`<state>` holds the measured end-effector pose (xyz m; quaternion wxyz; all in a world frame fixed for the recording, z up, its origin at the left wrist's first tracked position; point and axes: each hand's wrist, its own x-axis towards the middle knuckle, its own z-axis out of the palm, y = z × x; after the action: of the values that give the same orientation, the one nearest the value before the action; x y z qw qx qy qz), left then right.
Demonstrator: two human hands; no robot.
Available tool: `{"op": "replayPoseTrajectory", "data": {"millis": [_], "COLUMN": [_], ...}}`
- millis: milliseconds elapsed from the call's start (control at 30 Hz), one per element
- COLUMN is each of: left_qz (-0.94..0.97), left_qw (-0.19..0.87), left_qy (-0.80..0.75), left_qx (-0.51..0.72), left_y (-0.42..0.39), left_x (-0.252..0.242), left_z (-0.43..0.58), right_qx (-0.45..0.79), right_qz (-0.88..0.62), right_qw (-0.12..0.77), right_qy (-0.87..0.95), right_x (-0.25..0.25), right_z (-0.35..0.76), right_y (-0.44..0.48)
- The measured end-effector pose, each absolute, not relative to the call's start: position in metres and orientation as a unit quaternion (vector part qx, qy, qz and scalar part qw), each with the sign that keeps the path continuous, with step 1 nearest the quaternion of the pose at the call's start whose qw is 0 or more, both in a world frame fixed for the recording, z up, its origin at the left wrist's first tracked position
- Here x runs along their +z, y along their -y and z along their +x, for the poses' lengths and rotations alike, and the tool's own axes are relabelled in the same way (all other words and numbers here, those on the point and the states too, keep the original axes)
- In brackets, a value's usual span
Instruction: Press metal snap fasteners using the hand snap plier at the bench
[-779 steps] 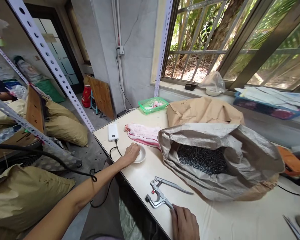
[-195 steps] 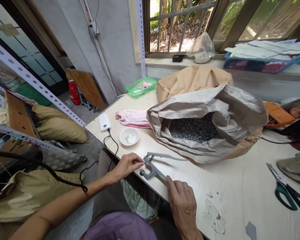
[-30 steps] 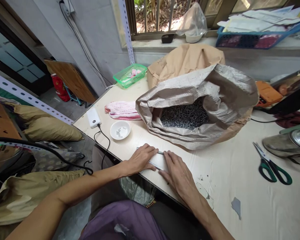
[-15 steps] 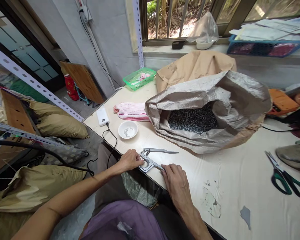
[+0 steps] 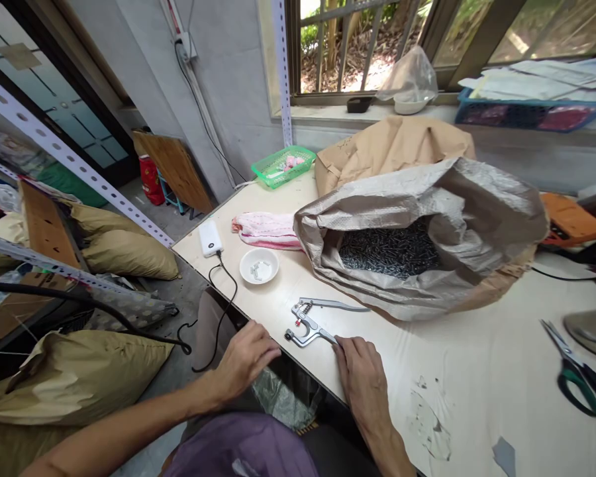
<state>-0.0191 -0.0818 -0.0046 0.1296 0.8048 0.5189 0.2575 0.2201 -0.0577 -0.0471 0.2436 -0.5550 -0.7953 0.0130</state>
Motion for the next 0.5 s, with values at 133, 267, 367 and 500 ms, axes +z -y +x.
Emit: {"op": "replayPoseTrajectory", "data": {"millis": [133, 267, 367, 500], "left_qz": [0.820, 0.815, 0.775, 0.732], "left_qw": [0.094, 0.080, 0.032, 0.021], "left_qy": [-0.525, -0.530, -0.581, -0.665], "left_qx": [0.208, 0.220, 0.248, 0.149], "left_y": [0.098, 0.080, 0.034, -0.043], "left_x": [-0.030, -0.023, -0.001, 0.013], "left_z": [-0.023, -0.026, -0.031, -0.040], "right_qx": [-0.013, -0.021, -0.039, -0.063], "right_qz": [-0.543, -0.529, -0.530, -0.533], "right_qw": [0.267, 0.281, 0.282, 0.275], "right_qy": [0.796, 0.800, 0.799, 0.798], "right_x": [-0.052, -0.055, -0.058, -0.061], "right_z": [0.222, 0.223, 0.223, 0.223], "right_y": [0.056, 0.054, 0.052, 0.052]}}
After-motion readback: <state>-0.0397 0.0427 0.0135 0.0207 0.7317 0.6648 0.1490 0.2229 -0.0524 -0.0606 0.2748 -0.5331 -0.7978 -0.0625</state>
